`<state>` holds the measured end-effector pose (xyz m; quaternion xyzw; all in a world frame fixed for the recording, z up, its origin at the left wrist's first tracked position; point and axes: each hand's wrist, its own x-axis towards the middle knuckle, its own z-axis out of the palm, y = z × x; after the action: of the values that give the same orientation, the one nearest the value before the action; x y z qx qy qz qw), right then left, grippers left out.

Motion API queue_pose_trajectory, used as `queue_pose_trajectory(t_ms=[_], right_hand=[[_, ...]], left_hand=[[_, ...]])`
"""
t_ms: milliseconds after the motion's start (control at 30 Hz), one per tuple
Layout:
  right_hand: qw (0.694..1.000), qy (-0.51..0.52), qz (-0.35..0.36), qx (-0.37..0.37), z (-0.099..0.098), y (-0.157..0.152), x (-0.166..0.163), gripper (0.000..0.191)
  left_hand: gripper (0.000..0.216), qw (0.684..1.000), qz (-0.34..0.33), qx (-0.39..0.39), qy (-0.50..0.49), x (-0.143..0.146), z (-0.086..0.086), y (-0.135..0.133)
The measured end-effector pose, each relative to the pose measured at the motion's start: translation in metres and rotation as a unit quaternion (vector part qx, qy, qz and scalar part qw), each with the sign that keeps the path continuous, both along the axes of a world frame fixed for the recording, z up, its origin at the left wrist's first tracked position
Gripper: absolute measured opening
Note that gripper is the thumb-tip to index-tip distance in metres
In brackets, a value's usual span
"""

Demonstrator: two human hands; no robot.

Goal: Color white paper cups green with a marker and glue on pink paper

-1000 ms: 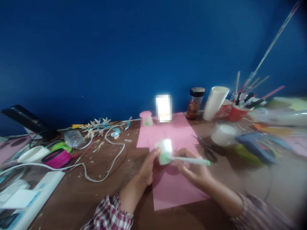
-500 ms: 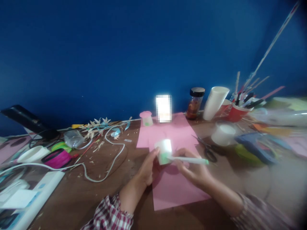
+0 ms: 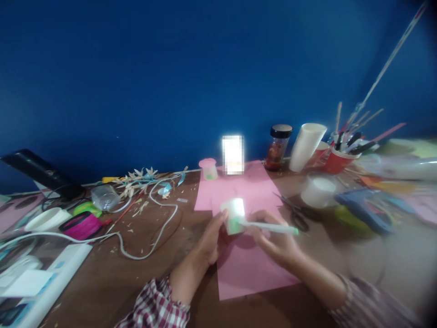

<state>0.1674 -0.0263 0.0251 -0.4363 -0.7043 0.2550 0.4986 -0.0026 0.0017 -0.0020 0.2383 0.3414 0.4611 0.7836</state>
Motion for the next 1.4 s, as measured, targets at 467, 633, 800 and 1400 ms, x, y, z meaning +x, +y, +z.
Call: queue_pose_trajectory(t_ms=[467, 633, 800, 1400], right_hand=[[0.999, -0.023, 0.020, -0.016, -0.0003, 0.0004, 0.0004, 0.006], [1.000, -0.011, 0.005, -0.008, 0.0009, -0.0001, -0.0006, 0.007], [0.999, -0.029, 0.028, -0.015, 0.0012, 0.0005, -0.0009, 0.006], [1.000, -0.008, -0.001, -0.001, -0.0046, 0.0014, 0.0002, 0.006]], left_hand=[[0.034, 0.999, 0.031, -0.026, 0.012, 0.0004, -0.0008, 0.0021], [0.035, 0.999, 0.026, -0.017, 0.015, -0.0002, -0.0015, 0.0008], [0.034, 0.999, 0.027, -0.022, 0.011, -0.0004, -0.0030, 0.0018], [0.040, 1.000, -0.008, 0.013, -0.002, -0.0001, -0.0054, 0.0019]])
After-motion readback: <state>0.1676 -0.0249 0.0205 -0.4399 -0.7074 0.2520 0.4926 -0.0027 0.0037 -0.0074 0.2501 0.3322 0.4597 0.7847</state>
